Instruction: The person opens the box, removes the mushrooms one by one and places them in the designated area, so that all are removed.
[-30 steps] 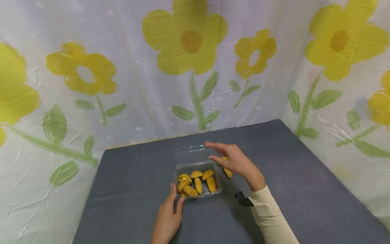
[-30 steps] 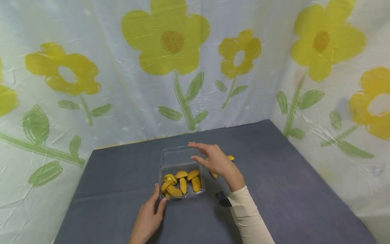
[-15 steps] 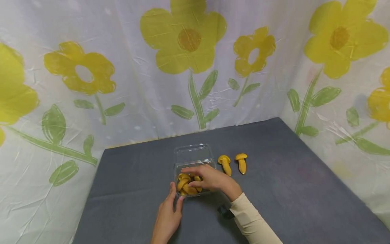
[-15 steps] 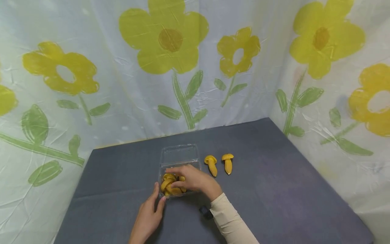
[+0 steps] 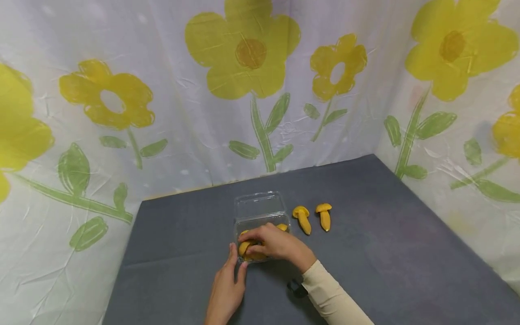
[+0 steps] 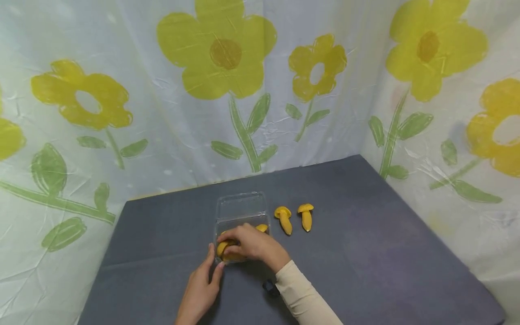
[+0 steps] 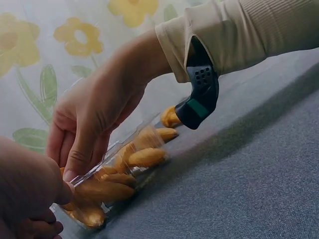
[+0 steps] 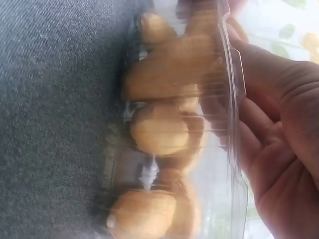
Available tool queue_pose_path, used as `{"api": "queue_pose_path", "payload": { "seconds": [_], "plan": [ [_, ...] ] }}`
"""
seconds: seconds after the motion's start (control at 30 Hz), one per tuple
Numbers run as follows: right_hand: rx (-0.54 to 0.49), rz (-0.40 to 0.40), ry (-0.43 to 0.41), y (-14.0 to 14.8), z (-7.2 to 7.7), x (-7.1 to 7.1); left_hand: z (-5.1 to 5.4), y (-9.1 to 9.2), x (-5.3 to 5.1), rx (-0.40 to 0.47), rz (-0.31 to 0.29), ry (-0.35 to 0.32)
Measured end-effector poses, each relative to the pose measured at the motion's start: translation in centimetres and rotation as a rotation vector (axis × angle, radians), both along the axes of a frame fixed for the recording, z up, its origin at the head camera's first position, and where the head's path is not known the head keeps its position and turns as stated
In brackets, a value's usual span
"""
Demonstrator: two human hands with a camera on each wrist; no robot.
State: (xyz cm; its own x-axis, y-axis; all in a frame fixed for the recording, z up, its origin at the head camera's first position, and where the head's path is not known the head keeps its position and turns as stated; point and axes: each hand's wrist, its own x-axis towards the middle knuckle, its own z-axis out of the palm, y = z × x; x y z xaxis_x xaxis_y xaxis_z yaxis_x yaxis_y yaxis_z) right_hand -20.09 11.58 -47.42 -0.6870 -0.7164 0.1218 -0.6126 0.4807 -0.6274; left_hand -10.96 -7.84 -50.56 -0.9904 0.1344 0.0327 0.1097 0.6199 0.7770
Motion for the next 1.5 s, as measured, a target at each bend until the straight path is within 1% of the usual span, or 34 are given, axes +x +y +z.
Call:
{"api": "queue_pose_path", "payload": {
  "seconds": [0.13, 0.2, 0.37, 0.43, 0.57, 0.63, 0.8, 0.97, 1.07, 1.23, 1.37, 1.5],
  "plan": [
    [-0.006, -0.015, 0.024, 0.0, 0.1, -0.1, 0.1, 0.1, -0.1, 0.006, -0.001, 0.008],
    [-0.019, -0.025, 0.016, 0.1, 0.3, -0.1, 0.1, 0.1, -0.2, 0.006, 0.0, 0.008],
    [-0.066, -0.113, -0.064, 0.9, 1.4, 0.0, 0.0, 0.1, -0.3, -0.001, -0.002, -0.011],
    [-0.085, -0.152, -0.065, 1.4, 2.0, -0.1, 0.0, 0.2, -0.4, 0.002, -0.003, -0.019],
    [-0.128, -0.209, -0.021, 2.4, 3.3, -0.1, 0.0, 0.3, -0.5, 0.006, -0.005, -0.036],
    [-0.141, -0.252, 0.008, 3.0, 3.8, -0.1, 0.0, 0.3, -0.5, 0.009, -0.005, -0.037],
    [-0.148, -0.373, 0.075, 4.2, 4.4, -0.1, 0.0, 0.3, -0.4, 0.006, 0.002, -0.031],
    [-0.176, -0.472, 0.119, 5.3, 4.3, -0.1, 0.1, 0.3, -0.3, -0.013, 0.008, -0.02],
    [-0.173, -0.552, 0.155, 6.0, 4.1, -0.1, 0.1, 0.3, -0.2, -0.022, 0.017, -0.007],
    [-0.133, -0.706, 0.216, 8.0, 3.8, -0.2, 0.1, 0.4, 0.0, -0.031, 0.029, 0.001],
    [-0.123, -0.8, 0.215, 9.8, 3.5, -0.1, 0.0, 0.4, 0.0, -0.033, 0.031, 0.002],
    [-0.11, -0.864, 0.206, 11.6, 3.2, 0.1, -0.1, 0.5, 0.0, -0.033, 0.032, 0.003]
  ]
}}
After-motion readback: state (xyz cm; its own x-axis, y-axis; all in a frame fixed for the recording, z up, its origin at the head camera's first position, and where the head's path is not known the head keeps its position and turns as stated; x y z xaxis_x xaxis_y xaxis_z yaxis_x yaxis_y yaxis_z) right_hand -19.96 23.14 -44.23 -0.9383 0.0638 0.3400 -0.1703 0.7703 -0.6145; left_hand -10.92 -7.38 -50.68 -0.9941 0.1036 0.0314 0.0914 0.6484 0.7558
